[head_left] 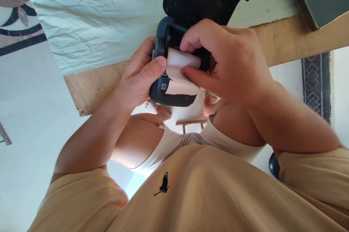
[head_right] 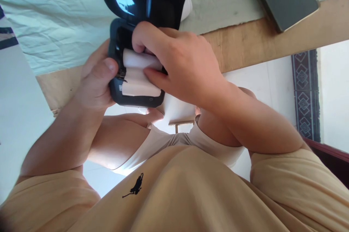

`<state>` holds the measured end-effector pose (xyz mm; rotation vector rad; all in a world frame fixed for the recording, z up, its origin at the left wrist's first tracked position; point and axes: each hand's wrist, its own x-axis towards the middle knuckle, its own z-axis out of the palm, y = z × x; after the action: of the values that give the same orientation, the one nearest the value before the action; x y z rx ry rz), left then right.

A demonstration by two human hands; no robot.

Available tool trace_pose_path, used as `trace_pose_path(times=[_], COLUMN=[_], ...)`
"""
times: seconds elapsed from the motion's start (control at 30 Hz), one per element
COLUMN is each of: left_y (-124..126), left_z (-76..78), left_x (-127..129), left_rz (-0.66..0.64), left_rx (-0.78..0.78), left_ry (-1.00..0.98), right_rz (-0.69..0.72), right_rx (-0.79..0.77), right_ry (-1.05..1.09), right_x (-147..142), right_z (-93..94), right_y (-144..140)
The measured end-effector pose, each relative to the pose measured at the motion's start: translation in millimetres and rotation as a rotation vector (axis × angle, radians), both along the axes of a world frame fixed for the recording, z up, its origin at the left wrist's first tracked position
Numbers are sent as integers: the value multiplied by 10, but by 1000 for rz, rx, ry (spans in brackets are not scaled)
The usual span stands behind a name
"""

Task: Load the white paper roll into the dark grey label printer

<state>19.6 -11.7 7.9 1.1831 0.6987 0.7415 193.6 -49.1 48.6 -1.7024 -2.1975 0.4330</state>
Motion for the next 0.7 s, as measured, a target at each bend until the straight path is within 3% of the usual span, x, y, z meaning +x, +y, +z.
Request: trace_pose_path(times=[0.33, 0.53, 0.7], left_y=[24, 12, 5], left_z=[13, -8, 62], left_x=[-8, -22, -5], left_rz=[-33, 16, -2], left_rx=[-113, -100, -102], left_ry=[-49, -91, -30], right_rz=[4, 26, 31], right_rx=[99, 217, 271], right_ry=[134, 116, 208], right_x=[-18, -24, -46], right_z=[-6, -7, 21], right_y=[-40, -41, -60])
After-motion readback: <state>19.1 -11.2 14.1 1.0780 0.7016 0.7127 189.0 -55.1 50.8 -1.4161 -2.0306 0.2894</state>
